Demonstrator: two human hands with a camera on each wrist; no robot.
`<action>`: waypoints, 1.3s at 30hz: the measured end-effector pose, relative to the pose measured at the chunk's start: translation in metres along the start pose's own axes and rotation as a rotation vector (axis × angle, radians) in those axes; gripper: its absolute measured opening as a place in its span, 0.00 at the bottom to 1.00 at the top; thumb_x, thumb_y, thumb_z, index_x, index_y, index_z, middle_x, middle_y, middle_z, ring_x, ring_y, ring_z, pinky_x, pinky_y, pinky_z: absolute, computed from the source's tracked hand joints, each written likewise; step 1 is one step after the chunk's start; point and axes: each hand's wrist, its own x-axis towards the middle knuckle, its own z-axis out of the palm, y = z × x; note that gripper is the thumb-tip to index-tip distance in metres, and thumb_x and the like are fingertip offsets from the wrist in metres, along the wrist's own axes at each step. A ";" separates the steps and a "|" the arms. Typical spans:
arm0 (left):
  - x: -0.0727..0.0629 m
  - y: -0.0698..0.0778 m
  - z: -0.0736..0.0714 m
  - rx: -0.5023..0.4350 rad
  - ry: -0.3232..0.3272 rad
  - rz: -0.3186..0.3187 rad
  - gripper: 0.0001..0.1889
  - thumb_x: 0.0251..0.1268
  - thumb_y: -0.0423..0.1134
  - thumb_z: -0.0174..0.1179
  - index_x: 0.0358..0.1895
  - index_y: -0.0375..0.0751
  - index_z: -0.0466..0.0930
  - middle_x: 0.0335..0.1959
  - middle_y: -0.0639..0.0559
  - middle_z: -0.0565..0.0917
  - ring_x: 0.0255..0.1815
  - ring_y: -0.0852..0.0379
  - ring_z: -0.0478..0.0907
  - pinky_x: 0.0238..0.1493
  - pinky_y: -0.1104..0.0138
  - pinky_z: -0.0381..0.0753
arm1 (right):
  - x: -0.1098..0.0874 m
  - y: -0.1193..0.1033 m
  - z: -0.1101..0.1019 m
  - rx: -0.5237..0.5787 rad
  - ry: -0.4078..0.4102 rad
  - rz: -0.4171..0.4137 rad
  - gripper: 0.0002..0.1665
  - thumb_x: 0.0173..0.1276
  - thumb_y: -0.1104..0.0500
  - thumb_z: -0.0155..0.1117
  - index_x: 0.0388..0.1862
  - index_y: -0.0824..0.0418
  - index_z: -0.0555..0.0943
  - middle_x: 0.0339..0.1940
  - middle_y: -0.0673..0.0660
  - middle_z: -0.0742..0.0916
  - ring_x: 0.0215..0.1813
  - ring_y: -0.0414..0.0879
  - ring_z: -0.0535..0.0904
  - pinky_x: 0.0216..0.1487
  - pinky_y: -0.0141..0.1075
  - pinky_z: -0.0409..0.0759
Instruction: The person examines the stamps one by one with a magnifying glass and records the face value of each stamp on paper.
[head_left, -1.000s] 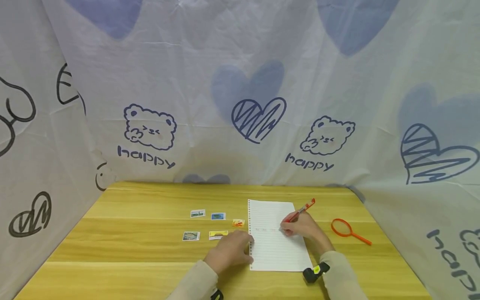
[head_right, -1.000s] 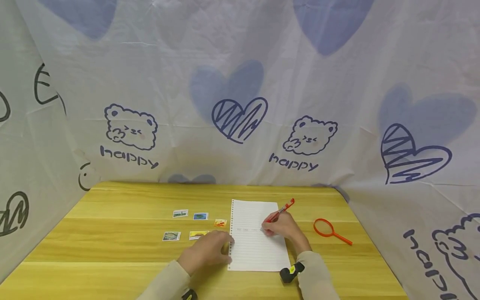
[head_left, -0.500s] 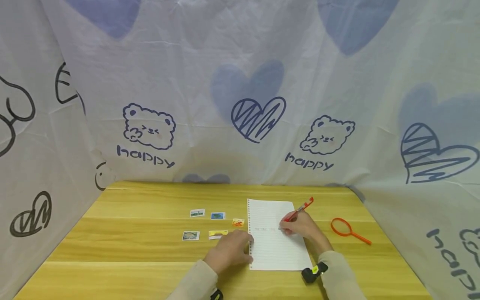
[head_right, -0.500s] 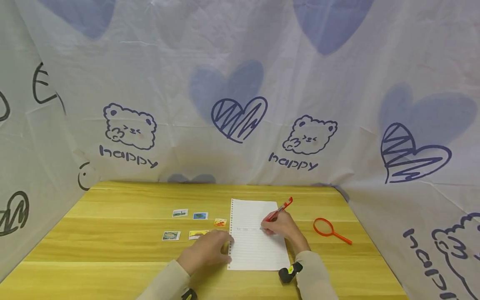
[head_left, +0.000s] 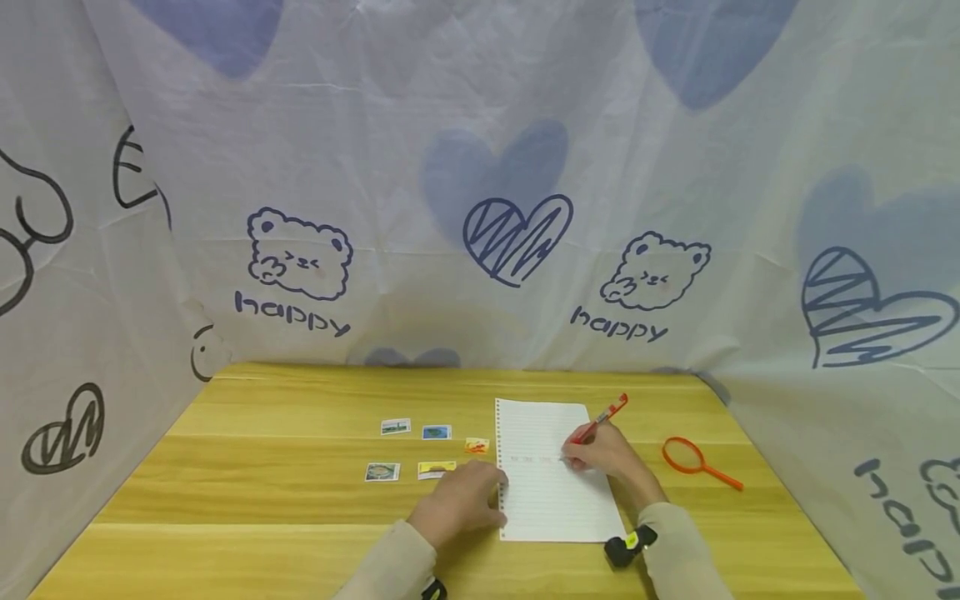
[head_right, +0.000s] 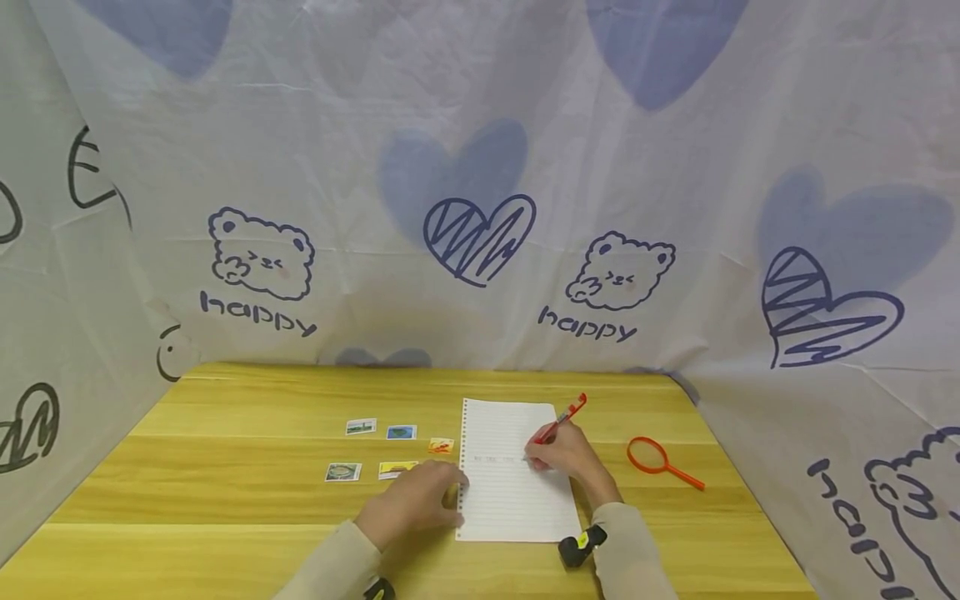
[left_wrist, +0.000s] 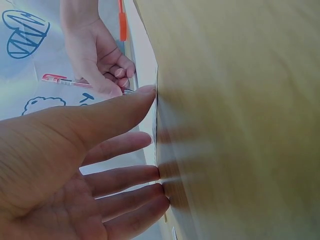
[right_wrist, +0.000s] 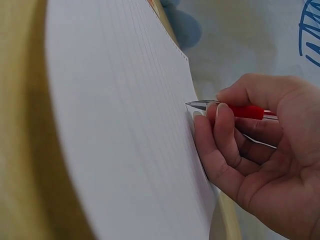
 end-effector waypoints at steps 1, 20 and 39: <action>0.000 0.000 0.000 0.000 0.000 0.001 0.24 0.53 0.45 0.79 0.53 0.41 0.87 0.51 0.48 0.89 0.52 0.51 0.84 0.56 0.57 0.84 | 0.000 0.000 0.000 -0.002 0.002 0.002 0.05 0.65 0.64 0.72 0.36 0.66 0.85 0.28 0.57 0.89 0.29 0.44 0.84 0.34 0.34 0.86; -0.001 0.000 0.000 -0.002 0.004 -0.002 0.24 0.53 0.45 0.79 0.53 0.41 0.87 0.50 0.48 0.89 0.48 0.53 0.83 0.53 0.58 0.85 | -0.001 0.003 -0.011 -0.026 -0.044 -0.006 0.10 0.63 0.58 0.77 0.39 0.61 0.88 0.30 0.54 0.89 0.31 0.44 0.84 0.38 0.34 0.86; -0.002 0.000 0.000 0.012 0.010 0.009 0.24 0.53 0.45 0.79 0.53 0.41 0.87 0.51 0.48 0.89 0.52 0.50 0.84 0.54 0.57 0.85 | 0.000 0.007 -0.016 -0.052 -0.034 0.024 0.10 0.61 0.57 0.78 0.39 0.60 0.88 0.31 0.53 0.90 0.32 0.43 0.85 0.40 0.35 0.86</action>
